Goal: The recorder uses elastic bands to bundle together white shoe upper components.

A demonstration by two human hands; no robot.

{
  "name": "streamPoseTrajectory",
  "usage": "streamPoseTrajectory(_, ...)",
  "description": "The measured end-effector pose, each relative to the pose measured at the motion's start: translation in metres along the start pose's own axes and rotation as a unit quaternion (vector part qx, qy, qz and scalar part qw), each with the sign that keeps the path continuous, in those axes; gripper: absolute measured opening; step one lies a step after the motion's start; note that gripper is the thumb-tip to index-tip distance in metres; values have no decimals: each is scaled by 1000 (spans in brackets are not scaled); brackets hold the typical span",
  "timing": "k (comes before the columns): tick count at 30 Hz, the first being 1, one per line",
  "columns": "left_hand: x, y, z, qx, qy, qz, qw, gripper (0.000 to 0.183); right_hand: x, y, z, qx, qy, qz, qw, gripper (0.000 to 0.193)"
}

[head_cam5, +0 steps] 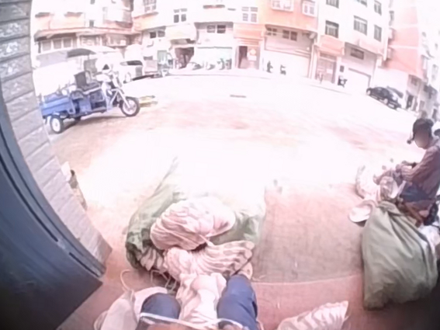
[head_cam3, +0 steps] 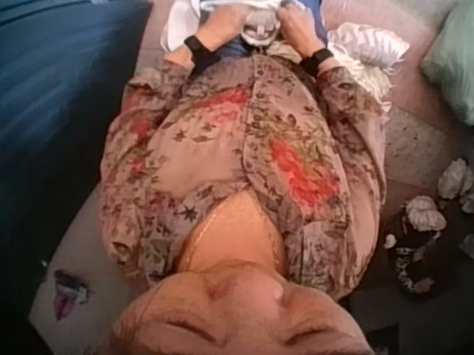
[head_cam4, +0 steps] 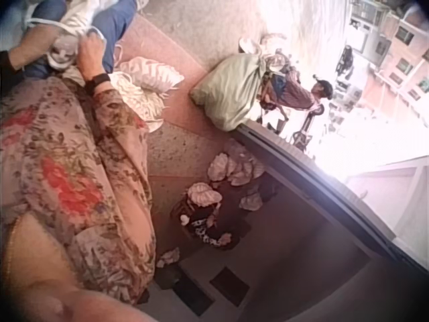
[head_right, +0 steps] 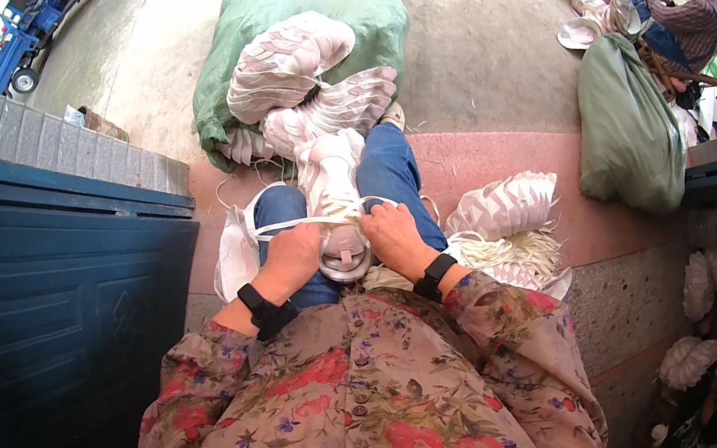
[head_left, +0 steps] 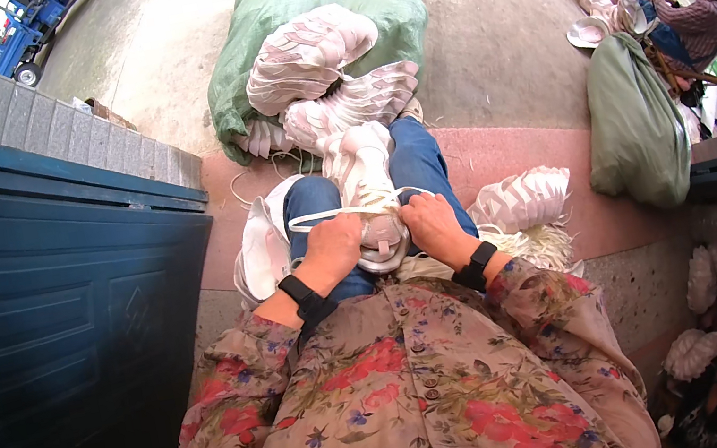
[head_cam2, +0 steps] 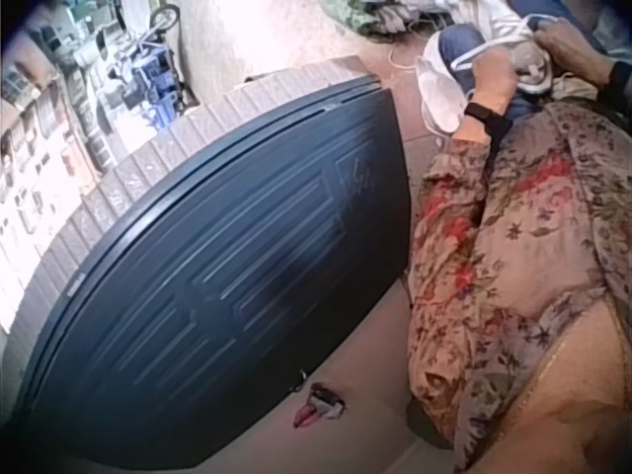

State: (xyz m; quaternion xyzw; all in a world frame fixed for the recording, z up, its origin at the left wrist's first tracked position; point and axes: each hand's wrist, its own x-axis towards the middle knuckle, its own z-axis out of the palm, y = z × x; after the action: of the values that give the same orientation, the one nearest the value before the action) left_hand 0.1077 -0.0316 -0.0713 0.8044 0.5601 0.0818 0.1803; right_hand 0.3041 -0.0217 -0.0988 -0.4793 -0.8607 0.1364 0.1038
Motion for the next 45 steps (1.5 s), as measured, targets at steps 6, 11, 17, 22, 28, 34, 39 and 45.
streamPoseTrajectory(6, 8, -10, -10, -7, -85, -27, 996, 14, -2, 1, 2, 15, 3, 18, 1000, 7)
streamPoseTrajectory(11, 6, 1, -5, 24, -78, 2, 997, 13, 0, 2, 2, 19, -5, 17, 1000, 7)
streamPoseTrajectory(17, -13, 2, 3, 27, 54, -36, 998, 17, -7, -1, -1, 45, 35, 24, 998, 8)
streamPoseTrajectory(22, -22, 7, 12, 74, 71, -2, 995, 14, -5, -12, -5, -4, -11, 23, 1000, 7)
streamPoseTrajectory(28, -16, 4, 6, 88, 97, 66, 989, 9, -3, 3, -6, 64, -15, -5, 998, 15)
streamPoseTrajectory(34, -8, 11, 2, 189, 18, 100, 977, 6, 9, -11, -22, -109, -84, -85, 987, 5)
streamPoseTrajectory(39, 9, 16, -18, 37, 96, 132, 986, 6, 13, -3, -23, 118, 95, -64, 986, 4)
streamPoseTrajectory(45, 62, 18, -60, -279, 117, 68, 951, 14, 63, -13, -69, 291, 238, 61, 925, 11)
